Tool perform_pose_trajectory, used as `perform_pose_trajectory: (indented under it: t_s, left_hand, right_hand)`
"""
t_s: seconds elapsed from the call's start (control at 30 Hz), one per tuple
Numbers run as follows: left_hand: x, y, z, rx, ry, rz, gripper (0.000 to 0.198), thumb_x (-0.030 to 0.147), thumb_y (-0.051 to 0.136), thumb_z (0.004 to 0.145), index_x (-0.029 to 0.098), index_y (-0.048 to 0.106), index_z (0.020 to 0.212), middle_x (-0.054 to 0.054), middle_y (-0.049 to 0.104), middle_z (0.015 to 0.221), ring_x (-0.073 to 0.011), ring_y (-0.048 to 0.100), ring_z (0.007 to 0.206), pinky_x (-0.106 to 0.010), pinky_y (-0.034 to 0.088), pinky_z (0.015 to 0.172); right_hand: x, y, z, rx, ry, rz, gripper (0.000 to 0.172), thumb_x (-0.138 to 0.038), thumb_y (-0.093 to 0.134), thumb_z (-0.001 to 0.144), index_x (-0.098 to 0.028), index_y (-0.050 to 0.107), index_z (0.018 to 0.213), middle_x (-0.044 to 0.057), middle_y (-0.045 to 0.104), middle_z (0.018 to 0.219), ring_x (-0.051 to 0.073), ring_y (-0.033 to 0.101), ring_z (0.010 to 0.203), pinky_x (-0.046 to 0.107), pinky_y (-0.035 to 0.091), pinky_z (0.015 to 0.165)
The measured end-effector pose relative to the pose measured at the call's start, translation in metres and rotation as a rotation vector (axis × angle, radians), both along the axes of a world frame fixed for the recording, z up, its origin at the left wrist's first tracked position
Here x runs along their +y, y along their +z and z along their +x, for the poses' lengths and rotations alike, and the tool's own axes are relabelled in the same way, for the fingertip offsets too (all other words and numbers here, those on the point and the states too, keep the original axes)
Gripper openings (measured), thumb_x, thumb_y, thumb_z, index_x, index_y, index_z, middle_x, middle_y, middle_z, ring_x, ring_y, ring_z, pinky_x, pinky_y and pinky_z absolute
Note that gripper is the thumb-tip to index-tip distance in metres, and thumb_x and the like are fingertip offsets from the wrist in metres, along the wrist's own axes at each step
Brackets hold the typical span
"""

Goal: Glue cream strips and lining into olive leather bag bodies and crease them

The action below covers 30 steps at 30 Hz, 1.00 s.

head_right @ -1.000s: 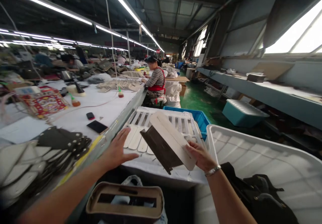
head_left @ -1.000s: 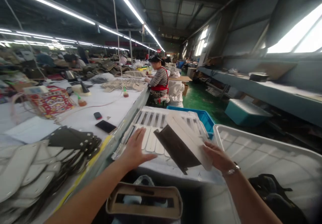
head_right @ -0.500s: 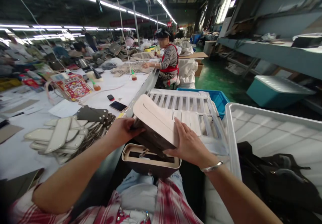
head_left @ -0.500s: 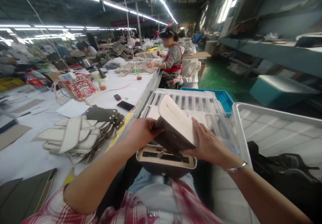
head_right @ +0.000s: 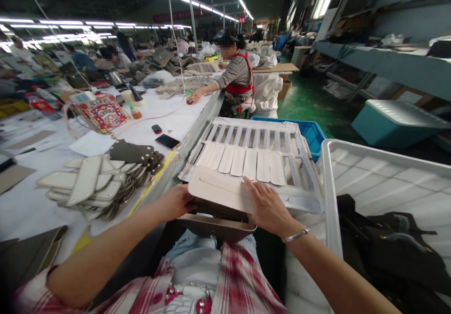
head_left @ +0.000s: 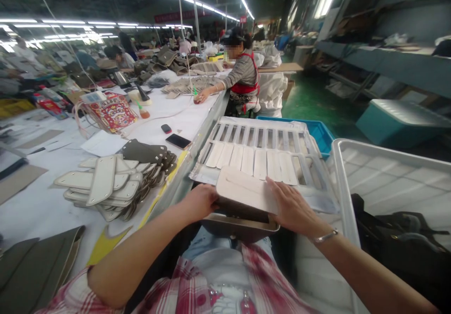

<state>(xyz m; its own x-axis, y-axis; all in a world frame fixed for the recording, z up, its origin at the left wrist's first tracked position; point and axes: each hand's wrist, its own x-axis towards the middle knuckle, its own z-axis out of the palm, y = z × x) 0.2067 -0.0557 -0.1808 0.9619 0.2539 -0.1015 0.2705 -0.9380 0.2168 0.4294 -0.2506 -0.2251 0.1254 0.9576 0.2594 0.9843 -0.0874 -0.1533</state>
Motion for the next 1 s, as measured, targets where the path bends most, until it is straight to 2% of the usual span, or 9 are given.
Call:
perform_pose_trajectory:
  t_s: [0.13,0.2,0.27,0.37,0.43,0.53,0.7,0.87,1.0]
  left_hand:
    - [0.012,-0.020,-0.009,-0.045,0.064,-0.106,0.017,0.025,0.062,0.072,0.017,0.067,0.086,-0.007,0.066,0.088,-0.0246,0.058,0.090,-0.035,0.045,0.081]
    - [0.020,-0.025,-0.025,-0.200,0.221,-0.245,0.024,0.027,0.060,0.075,0.019,0.065,0.097,-0.006,0.065,0.095,-0.0213,0.058,0.090,-0.032,0.046,0.081]
    - [0.026,-0.034,-0.044,-0.348,0.446,-0.390,0.029,0.028,0.056,0.077,0.019,0.062,0.104,-0.006,0.064,0.101,-0.0184,0.059,0.088,-0.030,0.047,0.078]
    - [0.024,-0.058,-0.067,-0.492,0.725,-0.590,0.034,0.034,0.053,0.081,0.017,0.058,0.110,-0.008,0.064,0.104,-0.0181,0.060,0.090,-0.031,0.048,0.080]
    - [0.018,-0.077,-0.074,-0.553,0.805,-0.716,0.039,0.037,0.053,0.083,0.016,0.055,0.115,-0.009,0.063,0.107,-0.0184,0.060,0.094,-0.032,0.047,0.085]
    - [0.005,-0.095,-0.074,-0.610,0.816,-0.812,0.041,0.037,0.054,0.083,0.016,0.052,0.118,-0.010,0.061,0.112,-0.0190,0.059,0.100,-0.033,0.045,0.090]
    - [-0.007,-0.093,-0.061,-0.700,0.818,-0.830,0.038,0.042,0.034,0.092,0.018,0.058,0.110,-0.008,0.062,0.111,-0.0189,0.057,0.103,-0.033,0.046,0.090]
    - [-0.005,-0.091,-0.051,-0.612,0.709,-0.690,0.037,0.033,0.057,0.081,0.019,0.055,0.116,-0.008,0.058,0.117,-0.0195,0.055,0.105,-0.032,0.044,0.093]
    - [0.002,-0.092,-0.043,-0.562,0.660,-0.681,0.046,0.024,0.058,0.079,0.019,0.048,0.123,-0.009,0.055,0.120,-0.0179,0.052,0.110,-0.033,0.040,0.097]
  right_hand:
    - [-0.006,0.000,0.003,-0.181,0.064,0.033,0.079,-0.052,0.054,0.079,-0.012,0.026,0.140,0.015,0.052,0.112,0.029,0.050,0.098,0.043,0.040,0.084]
    - [-0.001,-0.003,-0.001,-0.262,0.122,0.063,0.076,-0.058,0.050,0.079,-0.015,0.031,0.139,0.014,0.053,0.106,0.027,0.050,0.090,0.040,0.041,0.078]
    - [0.006,-0.006,-0.007,-0.345,0.179,0.068,0.070,-0.059,0.047,0.082,-0.019,0.034,0.138,0.012,0.054,0.099,0.024,0.049,0.082,0.037,0.040,0.071]
    - [0.016,-0.009,-0.018,-0.444,0.244,0.068,0.061,-0.053,0.047,0.084,-0.024,0.037,0.137,0.009,0.055,0.093,0.021,0.047,0.075,0.034,0.036,0.065]
    - [0.017,-0.009,-0.023,-0.486,0.286,0.087,0.058,-0.049,0.049,0.085,-0.025,0.037,0.136,0.008,0.055,0.091,0.020,0.046,0.073,0.033,0.034,0.064]
    - [0.013,-0.009,-0.027,-0.514,0.318,0.099,0.056,-0.046,0.050,0.085,-0.024,0.038,0.136,0.006,0.053,0.083,0.019,0.044,0.070,0.033,0.033,0.063]
    - [0.013,-0.008,-0.032,-0.539,0.296,0.023,0.055,-0.039,0.053,0.084,-0.022,0.039,0.135,0.005,0.049,0.078,0.019,0.043,0.066,0.033,0.032,0.060]
    - [0.012,-0.006,-0.036,-0.542,0.297,0.008,0.054,-0.032,0.054,0.083,-0.022,0.039,0.134,0.005,0.049,0.078,0.019,0.044,0.066,0.032,0.033,0.057]
    - [0.009,-0.006,-0.034,-0.488,0.314,-0.012,0.058,-0.040,0.056,0.081,-0.022,0.041,0.134,0.006,0.050,0.078,0.019,0.044,0.065,0.033,0.035,0.058]
